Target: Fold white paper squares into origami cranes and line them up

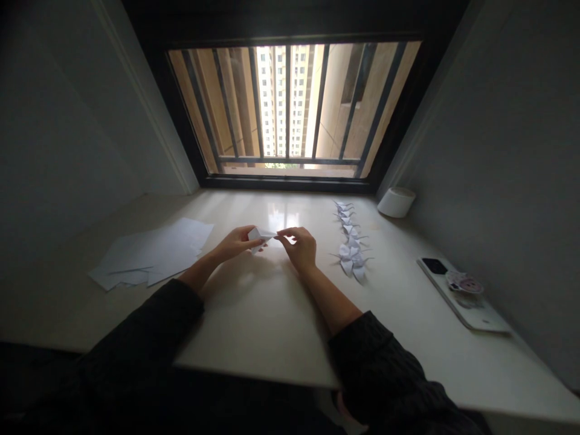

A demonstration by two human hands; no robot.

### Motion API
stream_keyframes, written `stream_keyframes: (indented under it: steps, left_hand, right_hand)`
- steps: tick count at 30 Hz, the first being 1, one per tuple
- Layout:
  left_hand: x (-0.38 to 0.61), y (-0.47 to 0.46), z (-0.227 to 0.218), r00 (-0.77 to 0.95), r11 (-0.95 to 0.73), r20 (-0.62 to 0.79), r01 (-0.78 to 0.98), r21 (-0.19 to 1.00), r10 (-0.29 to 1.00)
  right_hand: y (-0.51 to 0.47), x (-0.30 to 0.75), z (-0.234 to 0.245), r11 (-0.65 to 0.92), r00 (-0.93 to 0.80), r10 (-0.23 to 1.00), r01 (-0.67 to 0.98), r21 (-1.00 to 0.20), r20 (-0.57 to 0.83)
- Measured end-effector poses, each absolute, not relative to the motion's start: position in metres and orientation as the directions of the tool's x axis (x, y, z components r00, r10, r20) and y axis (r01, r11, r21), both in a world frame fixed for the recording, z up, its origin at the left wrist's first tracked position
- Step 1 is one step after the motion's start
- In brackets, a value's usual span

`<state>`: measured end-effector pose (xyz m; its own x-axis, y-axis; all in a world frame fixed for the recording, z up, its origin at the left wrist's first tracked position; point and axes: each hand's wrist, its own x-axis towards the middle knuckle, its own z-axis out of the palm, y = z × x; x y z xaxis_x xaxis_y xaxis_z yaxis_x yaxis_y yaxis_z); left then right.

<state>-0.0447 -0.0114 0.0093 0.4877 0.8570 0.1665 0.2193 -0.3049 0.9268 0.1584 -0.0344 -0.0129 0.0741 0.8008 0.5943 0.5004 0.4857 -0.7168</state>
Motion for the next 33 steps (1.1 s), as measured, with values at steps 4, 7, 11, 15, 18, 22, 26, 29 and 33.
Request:
stream_keyframes:
  steps: [4,7,11,15,18,22,26,29,33]
  left_hand:
    - [-0.046,-0.011,0.008,0.475,-0.291,0.169,0.194,0.937,0.863]
    - [-0.047,-0.011,0.008,0.457,-0.287,0.172,0.195,0.938,0.873]
    - [-0.046,-0.012,0.008,0.419,-0.29,0.184,0.206,0.934,0.889]
    - [-0.042,-0.013,0.009,0.414,-0.28,0.168,0.227,0.933,0.895]
    - [-0.039,-0.014,0.007,0.419,-0.261,0.152,0.216,0.941,0.895]
    - [-0.037,-0.013,0.003,0.415,-0.235,0.125,0.226,0.945,0.901]
    - [-0.036,-0.014,0.002,0.399,-0.227,0.12,0.234,0.945,0.909]
    - [-0.035,-0.016,0.003,0.346,-0.262,0.162,0.265,0.928,0.924]
    - [-0.035,-0.019,0.008,0.252,-0.346,0.268,0.356,0.868,0.93]
  right_hand:
    - [-0.034,0.158,-0.013,0.428,0.115,0.814,0.544,-0.722,0.569]
    - [-0.034,0.157,-0.012,0.412,0.12,0.828,0.534,-0.738,0.548]
    - [-0.033,0.154,-0.012,0.517,0.023,0.814,0.424,-0.743,0.58]
    - [-0.032,0.153,-0.015,0.58,-0.049,0.783,0.418,-0.7,0.62]
    - [-0.031,0.153,-0.017,0.617,-0.058,0.747,0.431,-0.659,0.662]
    - [-0.032,0.154,-0.017,0.66,-0.078,0.695,0.464,-0.591,0.715]
    - [-0.034,0.153,-0.015,0.656,-0.09,0.678,0.522,-0.545,0.729]
    - [-0.035,0.154,-0.013,0.642,-0.105,0.669,0.581,-0.5,0.736]
    - [-0.036,0.155,-0.012,0.624,-0.143,0.645,0.666,-0.409,0.75]
